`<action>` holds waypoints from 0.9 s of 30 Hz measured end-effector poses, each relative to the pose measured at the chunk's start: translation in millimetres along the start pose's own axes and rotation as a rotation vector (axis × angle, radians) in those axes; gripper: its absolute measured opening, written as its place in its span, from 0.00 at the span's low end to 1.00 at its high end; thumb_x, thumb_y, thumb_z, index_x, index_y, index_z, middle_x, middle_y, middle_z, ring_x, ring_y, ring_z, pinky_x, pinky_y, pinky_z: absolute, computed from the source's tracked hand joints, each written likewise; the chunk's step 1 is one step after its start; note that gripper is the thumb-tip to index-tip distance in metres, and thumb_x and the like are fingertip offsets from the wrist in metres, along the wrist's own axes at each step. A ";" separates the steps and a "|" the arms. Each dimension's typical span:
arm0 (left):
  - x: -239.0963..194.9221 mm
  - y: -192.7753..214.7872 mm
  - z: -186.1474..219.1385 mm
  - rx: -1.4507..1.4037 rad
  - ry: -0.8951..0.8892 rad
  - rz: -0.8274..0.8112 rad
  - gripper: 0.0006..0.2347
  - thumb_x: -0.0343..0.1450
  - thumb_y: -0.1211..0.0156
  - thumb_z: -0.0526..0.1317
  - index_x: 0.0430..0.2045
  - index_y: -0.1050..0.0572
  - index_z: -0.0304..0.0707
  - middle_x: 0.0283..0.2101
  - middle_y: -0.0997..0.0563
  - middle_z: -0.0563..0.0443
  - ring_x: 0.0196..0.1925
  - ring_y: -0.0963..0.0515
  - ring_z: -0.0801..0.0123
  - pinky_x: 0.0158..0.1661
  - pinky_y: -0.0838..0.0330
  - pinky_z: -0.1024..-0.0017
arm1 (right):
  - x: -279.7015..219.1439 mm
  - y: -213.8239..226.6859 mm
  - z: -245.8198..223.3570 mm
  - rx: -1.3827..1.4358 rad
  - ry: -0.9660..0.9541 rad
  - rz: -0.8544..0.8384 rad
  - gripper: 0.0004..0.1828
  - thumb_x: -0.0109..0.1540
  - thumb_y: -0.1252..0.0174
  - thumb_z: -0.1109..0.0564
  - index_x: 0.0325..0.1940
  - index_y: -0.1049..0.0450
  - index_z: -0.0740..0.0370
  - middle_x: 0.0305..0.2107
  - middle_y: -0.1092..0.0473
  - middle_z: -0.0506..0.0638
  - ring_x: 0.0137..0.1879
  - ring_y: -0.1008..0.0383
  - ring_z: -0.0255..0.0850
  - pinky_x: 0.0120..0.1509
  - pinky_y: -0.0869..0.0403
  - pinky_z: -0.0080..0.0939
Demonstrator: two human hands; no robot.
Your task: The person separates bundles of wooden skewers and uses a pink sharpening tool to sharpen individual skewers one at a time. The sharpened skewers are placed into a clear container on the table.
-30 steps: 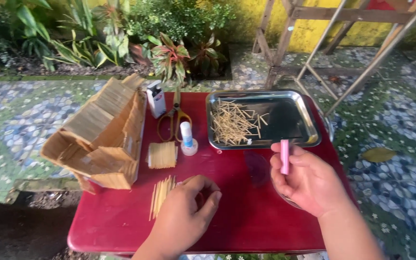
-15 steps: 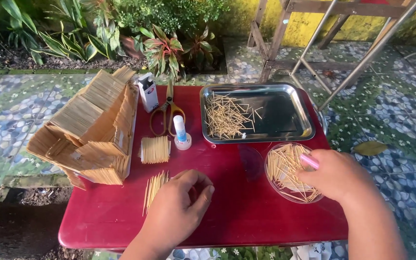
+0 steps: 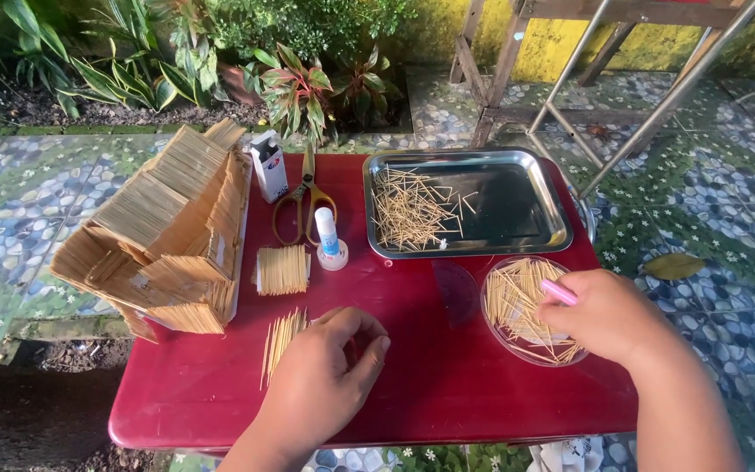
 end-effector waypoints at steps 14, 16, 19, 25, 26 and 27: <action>-2.4 -12.7 -0.7 -0.534 0.337 -0.064 0.08 0.73 0.33 0.42 0.41 0.15 0.44 0.24 0.23 0.59 0.23 0.32 0.78 0.28 0.34 0.77 | -21.3 -85.6 -58.2 0.896 0.392 -0.380 0.08 0.65 0.36 0.63 0.31 0.23 0.67 0.13 0.45 0.47 0.17 0.50 0.38 0.20 0.50 0.40; -0.2 -17.8 -5.6 -0.632 0.301 -0.027 0.06 0.70 0.30 0.41 0.37 0.15 0.43 0.33 0.15 0.59 0.34 0.23 0.78 0.40 0.28 0.77 | -30.5 -92.6 -67.0 0.870 0.358 -0.399 0.10 0.64 0.34 0.64 0.29 0.24 0.64 0.15 0.47 0.47 0.17 0.52 0.36 0.19 0.53 0.40; 1.5 -30.6 -19.5 -0.749 0.225 0.001 0.04 0.70 0.29 0.36 0.34 0.15 0.39 0.34 0.14 0.56 0.37 0.19 0.76 0.44 0.24 0.76 | -30.8 -102.9 -72.0 0.693 0.505 -0.275 0.13 0.62 0.30 0.58 0.24 0.23 0.57 0.17 0.36 0.43 0.27 0.40 0.35 0.34 0.39 0.40; 3.0 -18.6 -15.6 -0.918 0.388 -0.042 0.06 0.76 0.38 0.36 0.31 0.22 0.32 0.31 0.14 0.42 0.25 0.19 0.65 0.26 0.28 0.72 | -30.5 -100.7 -69.7 0.977 0.642 -0.540 0.16 0.68 0.53 0.47 0.36 0.31 0.61 0.21 0.42 0.47 0.22 0.48 0.33 0.24 0.45 0.36; 2.6 -16.2 -14.0 -0.917 0.386 -0.040 0.06 0.76 0.38 0.36 0.31 0.22 0.32 0.31 0.14 0.42 0.25 0.19 0.65 0.26 0.28 0.72 | -29.1 -99.8 -68.2 0.976 0.644 -0.540 0.16 0.68 0.53 0.47 0.36 0.31 0.61 0.21 0.42 0.47 0.22 0.48 0.33 0.24 0.45 0.36; 2.2 -13.6 -12.6 -0.849 0.387 -0.034 0.04 0.75 0.36 0.34 0.32 0.20 0.32 0.26 0.17 0.45 0.23 0.23 0.69 0.25 0.30 0.74 | -27.9 -98.8 -66.9 0.934 0.671 -0.536 0.17 0.70 0.53 0.49 0.39 0.28 0.64 0.21 0.42 0.47 0.22 0.48 0.34 0.24 0.44 0.36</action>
Point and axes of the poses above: each hand's wrist, its own x-axis towards the middle knuckle, its own y-axis out of the back of the hand, z = x × y, the point moved 3 cm from there along x, towards the middle knuckle
